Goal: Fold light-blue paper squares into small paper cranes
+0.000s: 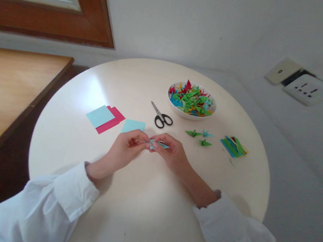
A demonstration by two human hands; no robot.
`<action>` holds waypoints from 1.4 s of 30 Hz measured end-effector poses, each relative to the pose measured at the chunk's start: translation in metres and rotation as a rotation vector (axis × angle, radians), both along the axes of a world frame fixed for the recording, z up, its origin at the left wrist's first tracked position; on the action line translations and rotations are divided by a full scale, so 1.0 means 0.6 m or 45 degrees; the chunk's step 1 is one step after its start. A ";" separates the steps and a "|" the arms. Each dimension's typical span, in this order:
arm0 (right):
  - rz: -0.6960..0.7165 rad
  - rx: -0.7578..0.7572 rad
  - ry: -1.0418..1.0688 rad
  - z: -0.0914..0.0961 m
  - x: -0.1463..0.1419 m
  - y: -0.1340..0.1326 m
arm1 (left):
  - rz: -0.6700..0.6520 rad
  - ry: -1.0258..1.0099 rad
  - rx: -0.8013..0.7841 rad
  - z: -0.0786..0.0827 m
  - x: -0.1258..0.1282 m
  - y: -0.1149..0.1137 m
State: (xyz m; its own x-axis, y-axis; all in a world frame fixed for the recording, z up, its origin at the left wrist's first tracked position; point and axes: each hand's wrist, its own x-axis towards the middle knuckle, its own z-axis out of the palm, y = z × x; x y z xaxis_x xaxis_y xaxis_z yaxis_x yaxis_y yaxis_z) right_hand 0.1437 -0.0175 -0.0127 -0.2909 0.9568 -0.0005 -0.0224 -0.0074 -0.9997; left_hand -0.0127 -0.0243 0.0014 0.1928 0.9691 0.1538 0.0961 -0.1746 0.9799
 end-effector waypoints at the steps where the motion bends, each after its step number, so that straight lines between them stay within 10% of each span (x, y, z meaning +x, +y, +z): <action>1: -0.004 0.025 -0.007 -0.001 0.000 0.000 | 0.005 0.001 0.018 -0.001 0.000 0.000; 23: -0.271 0.702 -0.324 -0.009 0.004 -0.003 | 0.055 0.130 -0.191 0.011 0.002 0.000; 42: -0.352 0.730 -0.455 -0.005 0.000 -0.007 | 0.105 0.086 -0.169 0.000 0.003 -0.004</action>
State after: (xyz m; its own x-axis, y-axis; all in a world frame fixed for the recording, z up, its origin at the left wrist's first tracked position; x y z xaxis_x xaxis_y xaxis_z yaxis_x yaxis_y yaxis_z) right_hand 0.1437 -0.0214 -0.0156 -0.1140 0.8737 0.4728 0.3811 0.4780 -0.7914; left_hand -0.0108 -0.0264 0.0014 0.1173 0.9930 0.0124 0.1711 -0.0325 0.9847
